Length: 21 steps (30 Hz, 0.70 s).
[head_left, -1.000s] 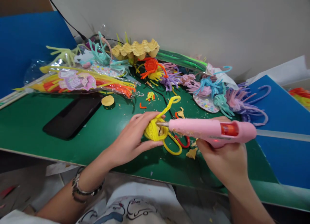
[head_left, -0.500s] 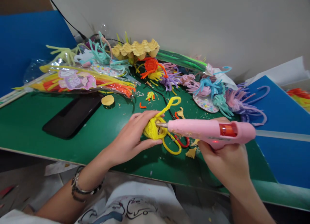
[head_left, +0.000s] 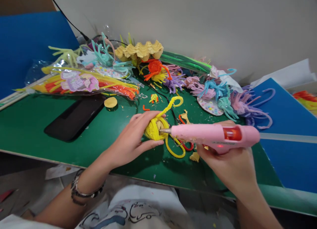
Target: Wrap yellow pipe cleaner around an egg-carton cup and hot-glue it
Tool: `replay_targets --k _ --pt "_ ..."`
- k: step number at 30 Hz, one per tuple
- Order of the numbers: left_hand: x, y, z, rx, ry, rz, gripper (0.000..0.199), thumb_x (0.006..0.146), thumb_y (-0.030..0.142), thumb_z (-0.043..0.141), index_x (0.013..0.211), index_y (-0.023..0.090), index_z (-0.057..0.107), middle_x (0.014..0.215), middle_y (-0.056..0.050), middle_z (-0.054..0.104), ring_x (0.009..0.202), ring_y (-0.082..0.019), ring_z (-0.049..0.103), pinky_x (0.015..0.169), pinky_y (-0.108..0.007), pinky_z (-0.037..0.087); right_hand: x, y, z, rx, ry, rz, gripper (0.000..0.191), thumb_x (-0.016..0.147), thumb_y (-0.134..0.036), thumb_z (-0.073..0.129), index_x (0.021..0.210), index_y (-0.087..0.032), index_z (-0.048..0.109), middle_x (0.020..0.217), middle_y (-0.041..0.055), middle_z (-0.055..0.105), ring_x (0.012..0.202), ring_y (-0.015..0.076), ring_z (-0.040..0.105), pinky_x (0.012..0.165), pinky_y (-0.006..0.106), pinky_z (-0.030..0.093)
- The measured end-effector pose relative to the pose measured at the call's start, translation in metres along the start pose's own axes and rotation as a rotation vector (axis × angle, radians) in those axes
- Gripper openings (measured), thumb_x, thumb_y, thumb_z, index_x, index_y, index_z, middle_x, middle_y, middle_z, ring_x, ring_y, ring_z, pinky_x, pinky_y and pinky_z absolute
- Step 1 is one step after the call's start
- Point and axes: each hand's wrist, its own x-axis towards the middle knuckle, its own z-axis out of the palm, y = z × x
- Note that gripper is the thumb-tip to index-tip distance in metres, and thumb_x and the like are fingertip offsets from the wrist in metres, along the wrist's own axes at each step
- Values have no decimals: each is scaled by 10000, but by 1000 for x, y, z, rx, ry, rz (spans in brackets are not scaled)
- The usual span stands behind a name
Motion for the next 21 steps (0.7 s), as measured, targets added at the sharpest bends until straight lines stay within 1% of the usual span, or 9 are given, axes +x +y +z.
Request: replay_targets --k 2,7,12,21 --pt "0 0 0 3 3 4 502 833 382 548 1256 210 341 1263 -88 530 1121 -224 488 925 -324 367 0 0 0 11 8 -25 131 751 -344 538 797 -233 486 750 35 580 675 203 600 587 309 481" --pt "0 0 -1 -3 6 -1 488 832 378 550 1245 206 355 1249 -89 541 1110 -227 498 917 -328 370 3 -1 -4 -6 -27 -60 58 758 -261 491 779 -239 441 704 27 551 612 189 579 554 301 464" --pt "0 1 -2 -15 7 -22 480 834 383 542 1248 214 365 1228 -89 555 1106 -235 507 907 -330 374 3 -2 -6 -6 -32 -78 50 770 -231 476 780 -242 428 721 28 542 617 185 574 545 298 457" --pt "-1 0 -1 -1 30 27 485 842 397 527 1254 216 345 1223 -93 554 1094 -228 515 898 -327 382 3 0 -7 11 -58 -143 64 797 -206 485 781 -233 429 738 37 530 626 184 569 544 297 459"
